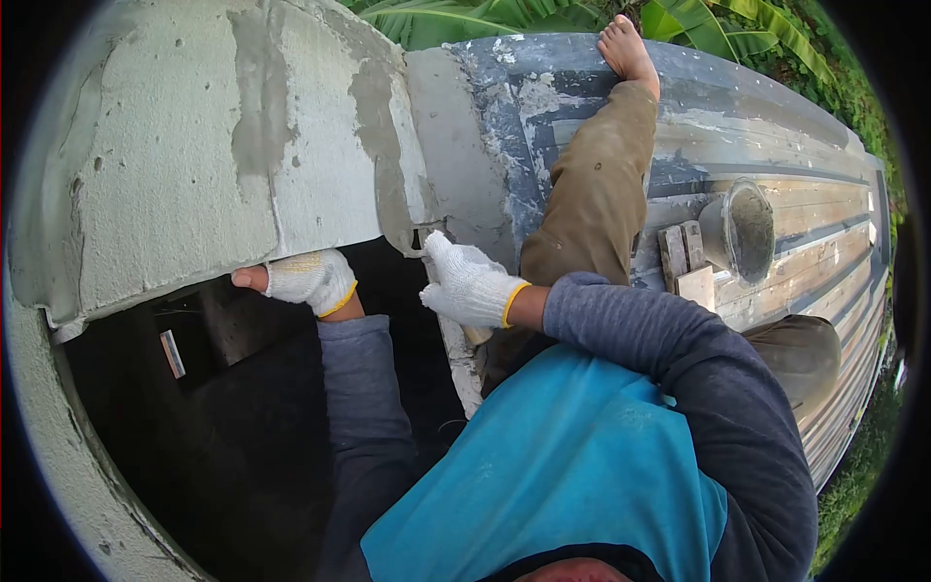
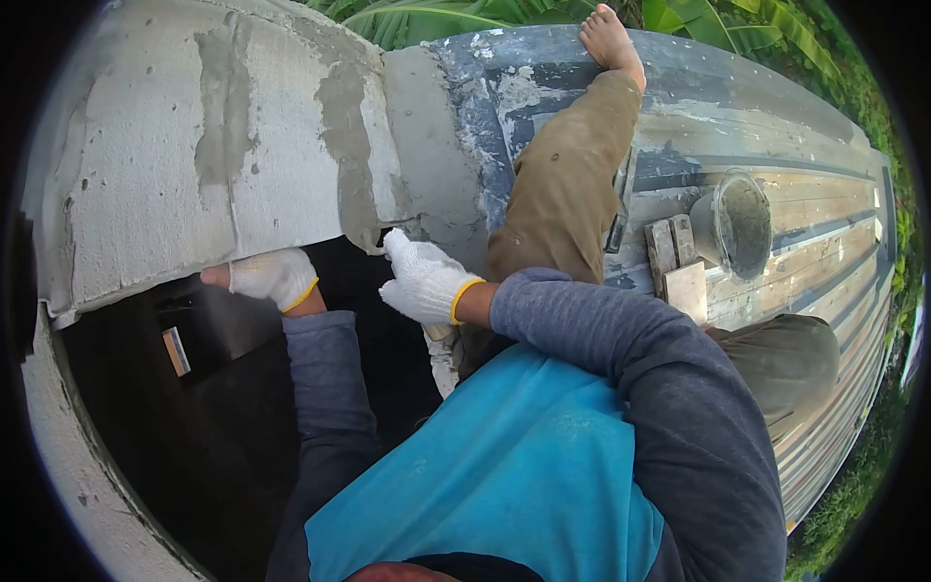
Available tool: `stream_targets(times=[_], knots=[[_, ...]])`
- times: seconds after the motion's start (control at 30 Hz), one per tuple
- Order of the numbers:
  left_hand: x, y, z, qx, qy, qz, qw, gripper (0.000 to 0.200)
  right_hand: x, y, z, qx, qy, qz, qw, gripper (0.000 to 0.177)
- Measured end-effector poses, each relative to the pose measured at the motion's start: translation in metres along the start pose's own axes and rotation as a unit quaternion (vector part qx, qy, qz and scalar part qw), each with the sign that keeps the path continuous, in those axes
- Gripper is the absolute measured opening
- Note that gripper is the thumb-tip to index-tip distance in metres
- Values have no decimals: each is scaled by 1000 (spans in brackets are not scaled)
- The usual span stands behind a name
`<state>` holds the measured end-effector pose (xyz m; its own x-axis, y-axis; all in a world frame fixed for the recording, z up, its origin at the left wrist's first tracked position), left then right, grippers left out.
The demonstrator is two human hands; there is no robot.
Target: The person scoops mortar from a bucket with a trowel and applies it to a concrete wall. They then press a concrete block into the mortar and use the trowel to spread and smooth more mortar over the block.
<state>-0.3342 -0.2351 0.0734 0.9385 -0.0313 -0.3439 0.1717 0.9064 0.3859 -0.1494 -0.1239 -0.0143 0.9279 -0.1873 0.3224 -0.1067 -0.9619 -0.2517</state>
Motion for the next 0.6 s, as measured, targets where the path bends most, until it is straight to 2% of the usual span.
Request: stream_targets(times=[0.07,0.13,0.2,0.27,0.33,0.4,0.47,0.5,0.53,0.6], knots=[[-1,-3,2,-1,-2,1,1000,101,12,-4,-10,29,-31,-41,998,39],[2,4,5,-8,8,-1,1000,101,38,-9,-18,-3,-17,-110,994,40],[5,8,4,1,-9,-2,1000,101,48,-8,-7,-22,-27,-105,994,40],[5,4,3,8,-17,4,1000,101,45,-18,3,-56,-39,-23,997,39],[0,-3,1,-9,-6,17,1000,100,18,-15,29,-140,96,-29,985,36],[1,0,4,-8,6,4,1000,99,-6,-14,28,-247,125,-74,958,33],[-2,1,2,-5,15,-4,1000,99,-20,-20,-1,-242,55,-55,967,34],[-3,-6,-1,1,4,7,1000,98,-28,-25,-11,-185,-13,-26,982,37],[-2,-9,-1,5,-10,17,1000,97,-21,-32,-21,-187,-9,-28,982,37],[4,7,1,32,-17,13,999,97,-7,-55,-47,-257,-54,-94,960,40]])
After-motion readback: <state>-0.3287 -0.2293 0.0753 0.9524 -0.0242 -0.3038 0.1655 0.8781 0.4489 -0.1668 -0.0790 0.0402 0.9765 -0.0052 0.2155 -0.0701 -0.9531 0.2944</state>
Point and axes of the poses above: each hand's wrist, its own x-axis away from the middle knuckle, its own y-axis out of the palm, z = x × y, the point moved 8 cm from there along -x, towards the middle knuckle, and after that the axes turned 2 degrees about -y, right-handed, at the moved point
